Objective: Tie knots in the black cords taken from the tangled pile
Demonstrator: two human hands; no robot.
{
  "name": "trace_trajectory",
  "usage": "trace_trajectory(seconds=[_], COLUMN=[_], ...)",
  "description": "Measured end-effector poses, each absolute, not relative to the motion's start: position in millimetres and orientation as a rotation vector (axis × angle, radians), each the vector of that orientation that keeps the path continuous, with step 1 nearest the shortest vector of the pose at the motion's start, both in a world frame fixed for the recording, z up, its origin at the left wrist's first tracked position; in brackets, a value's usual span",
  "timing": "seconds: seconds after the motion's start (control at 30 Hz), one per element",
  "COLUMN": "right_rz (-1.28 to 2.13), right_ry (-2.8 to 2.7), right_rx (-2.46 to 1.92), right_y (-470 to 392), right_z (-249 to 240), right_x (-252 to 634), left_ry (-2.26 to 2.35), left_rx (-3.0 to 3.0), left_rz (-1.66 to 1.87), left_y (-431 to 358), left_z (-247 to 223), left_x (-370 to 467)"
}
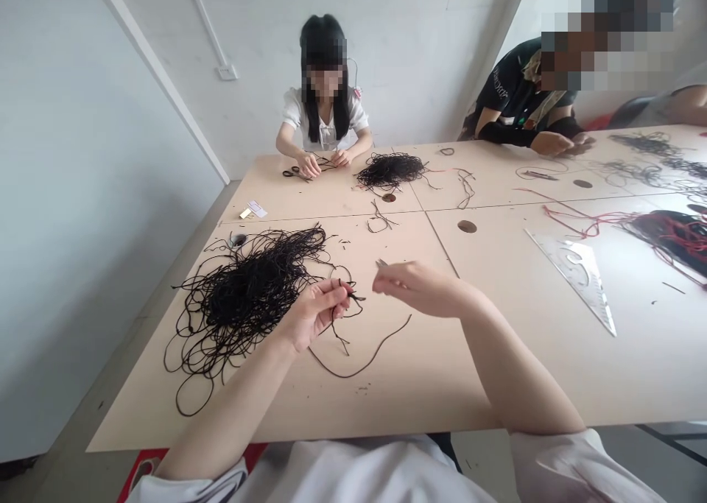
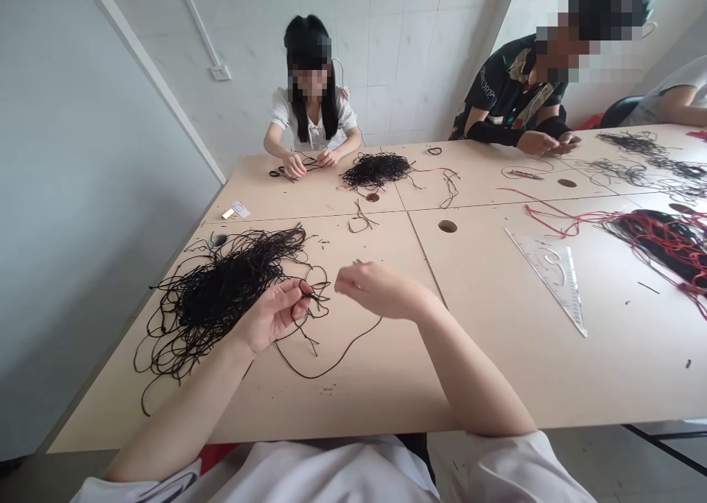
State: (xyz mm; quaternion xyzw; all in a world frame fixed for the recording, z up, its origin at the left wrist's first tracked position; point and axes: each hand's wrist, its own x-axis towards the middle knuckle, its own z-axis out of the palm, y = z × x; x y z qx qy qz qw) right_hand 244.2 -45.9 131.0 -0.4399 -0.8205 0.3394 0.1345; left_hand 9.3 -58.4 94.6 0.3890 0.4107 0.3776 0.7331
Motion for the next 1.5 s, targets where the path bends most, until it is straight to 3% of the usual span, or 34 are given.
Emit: trace_trajectory(seconds=[0.23,0.37,0.53,0.83,1.23,1.5], right_rz=[1.071,1.170,1.459,1.661,1.546,0.994], right_ry=[-2.350,-2.233,-1.798,-0.747,-0.957,-1.270], right_rx=[-0.823,-1.057,-1.019,-0.748,-0.896,-1.311], right_y=[-23.0,-23.0,-20.1,-2.8,-1.8,-1.8], right_z=[99.5,107.3,117.6,117.3,114.4,115.9], right_x=[223.7,231.9,252.5,270.1,269.5,280.2], left_ry=[0.962,1.059,1.012,1.003,0.844,1.034], left_rx=[1.437,1.591,1.398,0.912,0.911,0.803], left_rz=[0.757,0.923,0.975,0.829,0.670,0.705], left_y=[-65.9,-66.2,-64.5,-63.5,-72.1,-60.9], left_z=[102.6,105.6,101.1,81.5,69.8,49.6], left_x=[21.8,19.7,16.6,21.6,27.5,23.6])
